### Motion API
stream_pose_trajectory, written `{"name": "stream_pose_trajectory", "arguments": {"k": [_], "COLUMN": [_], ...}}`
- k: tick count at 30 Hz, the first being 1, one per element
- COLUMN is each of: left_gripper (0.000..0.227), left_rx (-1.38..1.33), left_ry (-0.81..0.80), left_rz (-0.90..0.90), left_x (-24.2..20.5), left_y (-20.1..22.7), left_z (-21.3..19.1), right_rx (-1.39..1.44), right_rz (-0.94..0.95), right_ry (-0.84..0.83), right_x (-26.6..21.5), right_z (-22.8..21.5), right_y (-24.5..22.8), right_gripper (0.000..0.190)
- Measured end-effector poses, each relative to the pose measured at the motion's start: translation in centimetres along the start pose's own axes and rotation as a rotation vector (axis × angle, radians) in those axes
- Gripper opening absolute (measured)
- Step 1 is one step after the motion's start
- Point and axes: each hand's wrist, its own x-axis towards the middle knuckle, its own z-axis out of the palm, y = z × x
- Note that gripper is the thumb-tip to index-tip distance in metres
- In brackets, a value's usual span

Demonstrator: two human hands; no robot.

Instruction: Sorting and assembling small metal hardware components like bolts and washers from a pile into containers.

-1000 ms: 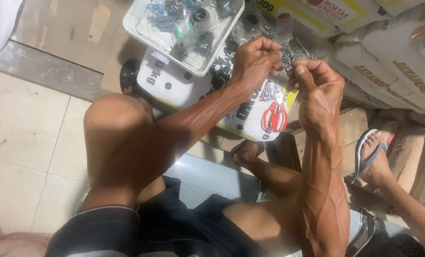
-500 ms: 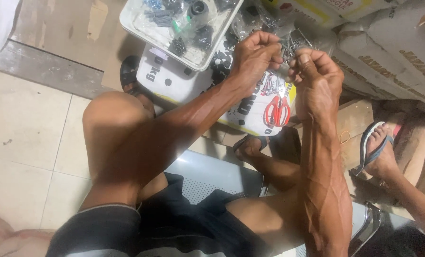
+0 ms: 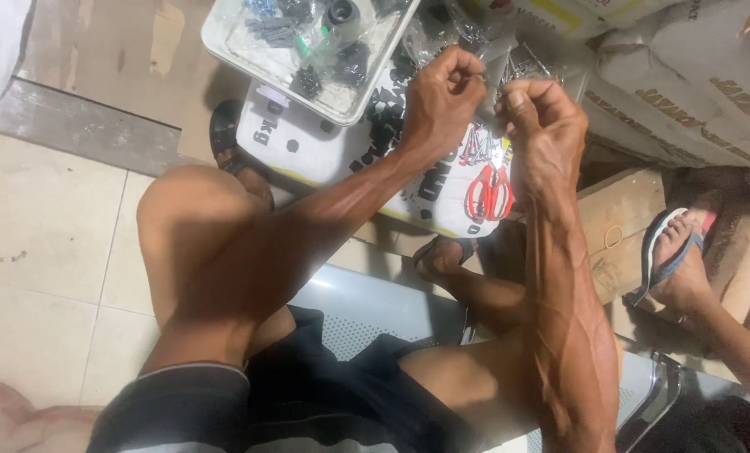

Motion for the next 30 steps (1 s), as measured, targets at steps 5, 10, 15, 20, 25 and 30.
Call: {"name": "stream_pose_trajectory", "arguments": {"k": [5, 10, 15, 20, 25, 30], "left_gripper": [0.011, 0.011, 0.009, 0.01, 0.042, 0.038], "left_rx": [-0.355, -0.169, -0.196, -0.066, 0.234, 0.401], "left_ry": [-0.123, -0.184, -0.242, -0.216, -0.164, -0.296], "left_rz": [-0.2, 0.038, 0.041, -0.328, -0.558, -0.481], "left_x": [0.6, -0.1, 0.3, -0.2, -1.5, -2.1], "left_y": [0.1, 0.7, 0.7, 0.3, -3.4, -5.9], "left_z": [-0.8, -0.1, -0.6, -1.7, -1.6, -1.9], "right_rx": [0.045, -0.034, -0.252, -0.282, -0.803, -0.965], "right_rz": [-0.051, -0.147, -0.225, -0.113, -0.292, -0.222], "right_ry": [-0.067, -0.047, -0.064, -0.112, -0.165, -0.153], "right_x": [0.7, 1.2, 2.4, 3.6, 5.7, 4.8], "right_z": [-0.8, -0.5, -0.9, 0.1, -0.5, -0.9], "right_y": [1.7, 2.3, 2.9, 6.6, 20.8, 20.0], "right_gripper": [0.006, 0.004, 0.012, 0.01, 0.011, 0.017]}}
